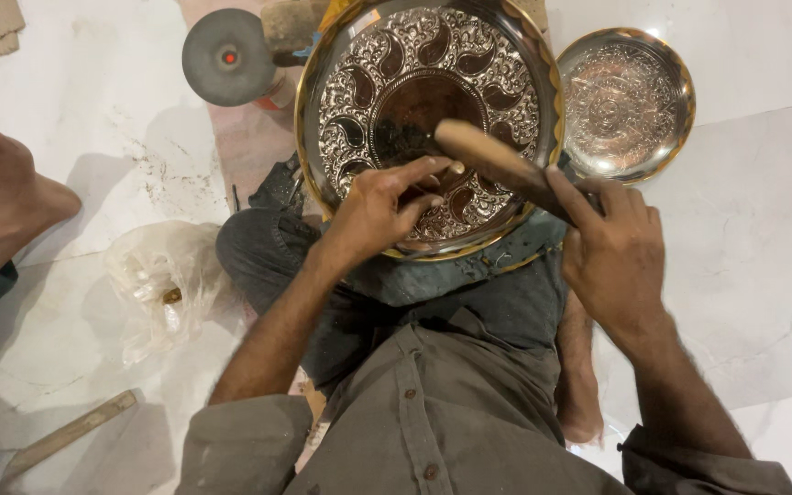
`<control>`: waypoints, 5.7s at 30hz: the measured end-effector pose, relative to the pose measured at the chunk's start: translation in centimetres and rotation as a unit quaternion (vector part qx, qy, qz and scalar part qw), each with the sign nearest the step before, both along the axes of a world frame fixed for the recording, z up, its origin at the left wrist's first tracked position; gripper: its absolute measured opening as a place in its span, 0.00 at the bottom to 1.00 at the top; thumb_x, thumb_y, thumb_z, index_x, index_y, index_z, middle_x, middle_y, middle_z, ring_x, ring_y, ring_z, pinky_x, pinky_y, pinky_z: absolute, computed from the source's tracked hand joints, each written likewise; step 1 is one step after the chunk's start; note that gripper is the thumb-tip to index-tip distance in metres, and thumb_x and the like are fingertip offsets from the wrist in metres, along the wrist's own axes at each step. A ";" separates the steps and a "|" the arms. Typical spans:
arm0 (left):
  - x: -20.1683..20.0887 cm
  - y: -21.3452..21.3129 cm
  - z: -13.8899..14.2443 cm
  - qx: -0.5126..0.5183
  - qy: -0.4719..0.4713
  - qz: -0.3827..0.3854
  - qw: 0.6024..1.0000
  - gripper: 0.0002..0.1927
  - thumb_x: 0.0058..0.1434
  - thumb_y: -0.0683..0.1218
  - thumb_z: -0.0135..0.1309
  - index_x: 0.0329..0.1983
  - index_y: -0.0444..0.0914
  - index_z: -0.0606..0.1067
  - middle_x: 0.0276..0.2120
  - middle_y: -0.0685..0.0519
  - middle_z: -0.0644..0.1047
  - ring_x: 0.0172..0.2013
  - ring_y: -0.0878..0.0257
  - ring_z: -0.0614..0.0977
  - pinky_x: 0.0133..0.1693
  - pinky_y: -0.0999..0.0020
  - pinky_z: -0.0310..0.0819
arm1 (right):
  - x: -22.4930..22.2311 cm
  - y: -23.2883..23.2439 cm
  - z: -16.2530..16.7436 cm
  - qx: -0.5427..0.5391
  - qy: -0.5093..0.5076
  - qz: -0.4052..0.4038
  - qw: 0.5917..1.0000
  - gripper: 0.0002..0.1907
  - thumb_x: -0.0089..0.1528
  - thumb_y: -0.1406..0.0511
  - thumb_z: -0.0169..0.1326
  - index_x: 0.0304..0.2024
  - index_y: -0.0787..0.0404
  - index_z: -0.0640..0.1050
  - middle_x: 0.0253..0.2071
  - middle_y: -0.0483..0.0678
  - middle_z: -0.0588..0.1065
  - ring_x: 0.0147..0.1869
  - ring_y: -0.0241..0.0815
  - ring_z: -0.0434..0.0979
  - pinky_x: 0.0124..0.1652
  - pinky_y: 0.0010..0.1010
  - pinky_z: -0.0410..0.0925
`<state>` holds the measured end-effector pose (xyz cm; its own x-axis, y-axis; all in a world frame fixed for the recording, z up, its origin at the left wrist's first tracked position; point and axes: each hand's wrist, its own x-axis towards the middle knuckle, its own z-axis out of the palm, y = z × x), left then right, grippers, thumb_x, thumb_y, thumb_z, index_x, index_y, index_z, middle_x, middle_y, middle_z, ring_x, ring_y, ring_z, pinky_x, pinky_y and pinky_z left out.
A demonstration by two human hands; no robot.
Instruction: The person sits on the floor with a decorative brass tray resting on their lap and taps a chisel with a wooden mallet to engrave ornamental patterns into the tray, repositioning the chisel across the design and brushing debris from the surface as they work.
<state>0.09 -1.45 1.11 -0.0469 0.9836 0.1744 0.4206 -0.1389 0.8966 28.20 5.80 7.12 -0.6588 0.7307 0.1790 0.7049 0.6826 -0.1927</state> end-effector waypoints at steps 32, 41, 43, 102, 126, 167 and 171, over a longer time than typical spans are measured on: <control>1.3 -0.4 1.1 -0.045 -0.008 0.093 0.995 0.26 0.60 0.37 0.60 0.63 0.44 0.74 0.42 0.43 0.85 0.42 0.56 0.89 0.41 0.65 0.83 | -2.1 2.3 1.4 -0.102 0.118 0.036 0.987 0.35 0.61 0.75 0.54 0.71 0.51 0.72 0.55 0.56 0.71 0.58 0.49 0.73 0.57 0.41 0.69; 2.7 -1.5 0.2 -0.063 -0.018 0.188 0.980 0.23 0.61 0.40 0.62 0.61 0.42 0.74 0.39 0.45 0.85 0.39 0.56 0.89 0.40 0.64 0.82 | -2.4 3.7 1.8 -0.036 0.061 0.093 0.993 0.34 0.63 0.75 0.55 0.71 0.51 0.74 0.54 0.54 0.74 0.56 0.51 0.73 0.57 0.44 0.67; 3.1 -1.8 0.1 -0.043 0.006 0.208 0.977 0.21 0.63 0.40 0.63 0.58 0.41 0.74 0.40 0.45 0.85 0.41 0.55 0.89 0.41 0.63 0.82 | -2.5 3.8 1.8 -0.013 0.041 0.108 0.993 0.33 0.63 0.74 0.56 0.71 0.50 0.74 0.54 0.53 0.74 0.56 0.51 0.73 0.57 0.44 0.67; 4.0 -2.2 0.3 -0.050 -0.043 0.247 0.967 0.24 0.62 0.38 0.61 0.62 0.43 0.74 0.40 0.44 0.85 0.42 0.56 0.90 0.42 0.63 0.83 | -3.3 3.8 3.0 0.016 0.056 0.106 0.993 0.33 0.65 0.76 0.53 0.72 0.52 0.73 0.54 0.54 0.73 0.60 0.50 0.73 0.61 0.45 0.67; 0.2 0.6 2.1 -0.124 0.066 0.009 0.990 0.23 0.60 0.40 0.61 0.59 0.44 0.76 0.41 0.45 0.84 0.41 0.54 0.88 0.41 0.61 0.81 | 0.1 0.5 0.8 -0.013 0.060 -0.004 0.998 0.35 0.55 0.76 0.57 0.66 0.54 0.76 0.52 0.55 0.75 0.56 0.57 0.76 0.54 0.47 0.68; 0.7 -1.2 0.5 -0.069 -0.018 0.079 0.994 0.25 0.63 0.38 0.59 0.63 0.46 0.73 0.44 0.45 0.85 0.44 0.59 0.89 0.45 0.66 0.85 | -2.3 3.8 1.4 -0.035 0.052 0.093 0.994 0.31 0.63 0.73 0.58 0.69 0.51 0.75 0.56 0.55 0.74 0.59 0.52 0.74 0.60 0.45 0.67; 1.5 -1.5 0.7 -0.086 -0.010 0.123 0.989 0.24 0.62 0.39 0.61 0.62 0.45 0.74 0.43 0.44 0.85 0.43 0.57 0.89 0.42 0.64 0.83 | -2.4 4.1 1.4 -0.109 0.047 0.081 0.990 0.32 0.63 0.74 0.56 0.70 0.50 0.74 0.53 0.56 0.74 0.57 0.52 0.73 0.58 0.44 0.68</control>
